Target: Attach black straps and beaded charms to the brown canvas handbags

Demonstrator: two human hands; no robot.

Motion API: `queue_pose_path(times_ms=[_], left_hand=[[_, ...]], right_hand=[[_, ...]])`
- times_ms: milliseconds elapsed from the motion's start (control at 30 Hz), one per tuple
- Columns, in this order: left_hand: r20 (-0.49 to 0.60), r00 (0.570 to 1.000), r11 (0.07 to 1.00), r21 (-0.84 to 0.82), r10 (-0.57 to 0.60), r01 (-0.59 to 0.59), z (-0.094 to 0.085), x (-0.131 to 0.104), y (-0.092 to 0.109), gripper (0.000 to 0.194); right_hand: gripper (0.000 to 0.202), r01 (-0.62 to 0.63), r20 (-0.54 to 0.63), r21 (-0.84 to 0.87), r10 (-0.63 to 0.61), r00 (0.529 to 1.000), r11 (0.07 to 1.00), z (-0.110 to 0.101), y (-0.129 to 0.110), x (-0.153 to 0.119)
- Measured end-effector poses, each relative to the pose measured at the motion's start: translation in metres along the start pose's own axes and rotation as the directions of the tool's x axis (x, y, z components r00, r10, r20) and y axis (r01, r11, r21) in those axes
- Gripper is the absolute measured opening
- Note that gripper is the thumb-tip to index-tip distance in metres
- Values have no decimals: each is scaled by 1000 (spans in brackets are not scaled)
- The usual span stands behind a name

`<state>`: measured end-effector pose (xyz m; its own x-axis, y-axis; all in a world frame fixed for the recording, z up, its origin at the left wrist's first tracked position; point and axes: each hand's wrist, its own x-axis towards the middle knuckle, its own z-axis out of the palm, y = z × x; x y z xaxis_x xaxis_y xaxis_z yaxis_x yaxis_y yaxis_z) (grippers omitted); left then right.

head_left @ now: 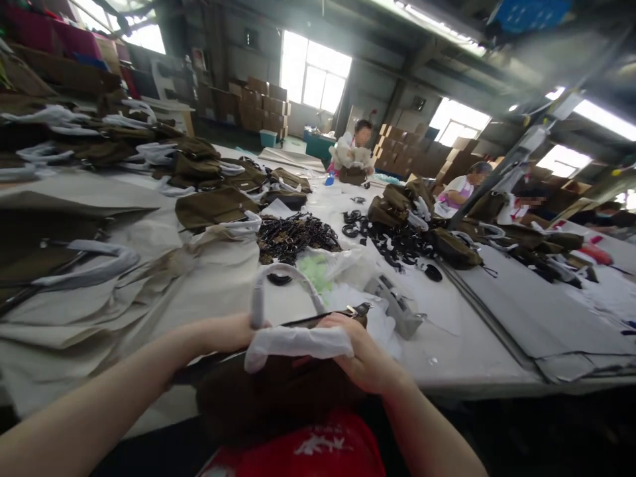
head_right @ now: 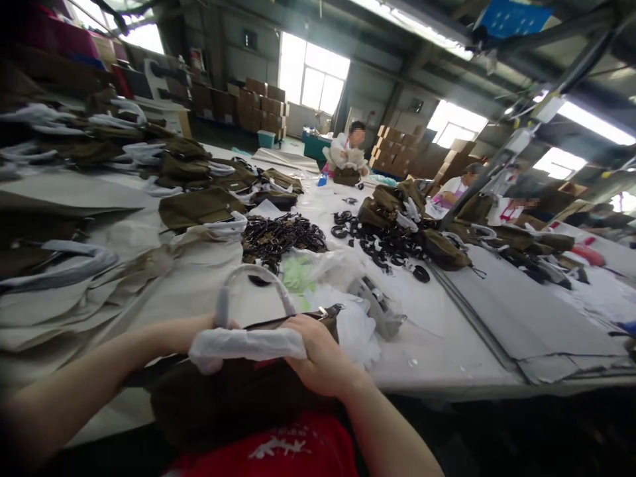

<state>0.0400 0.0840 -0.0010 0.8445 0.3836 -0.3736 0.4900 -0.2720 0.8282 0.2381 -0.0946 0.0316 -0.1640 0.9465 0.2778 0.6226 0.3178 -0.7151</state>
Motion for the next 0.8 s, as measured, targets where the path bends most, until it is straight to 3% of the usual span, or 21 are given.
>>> queue_pose_path(times_ms=[100, 200, 267, 400, 500, 567, 700, 800], left_hand=[[-163, 986, 997, 71, -22, 34, 2, 10, -7, 22], [-408, 912, 998, 10, -46, 54, -8, 6, -5, 23], [-490, 872, 999, -23, 16, -31, -18, -4, 3, 25], [-548, 828, 983, -52, 118, -174, -28, -25, 24, 27], [-562, 825, 959, -200, 57, -202, -22, -20, 25, 27], [-525, 851, 918, -346, -20, -193, -13, -7, 19, 26], [-472, 866, 817, -557, -165, -148, 6, 18, 0, 28], [-486, 853, 811, -567, -189, -144, 13, 24, -10, 33]], right_hand=[[45, -19, 214, 45, 9, 977, 999, 1, -26, -6], [38, 31, 513, 130, -94, 853, 991, -2, -56, -14], [41, 63, 583, 179, -157, 797, 982, -7, -70, -17], [52, 11, 510, 273, -155, 846, 962, -14, -68, -12], [46, -99, 441, 148, 24, 897, 984, -6, -49, 4], [39, -181, 312, -7, 174, 934, 983, 7, -34, 21], [22, -269, 174, -188, 302, 937, 945, 38, 1, 56], [14, -332, 180, -175, 362, 915, 927, 60, 25, 71]])
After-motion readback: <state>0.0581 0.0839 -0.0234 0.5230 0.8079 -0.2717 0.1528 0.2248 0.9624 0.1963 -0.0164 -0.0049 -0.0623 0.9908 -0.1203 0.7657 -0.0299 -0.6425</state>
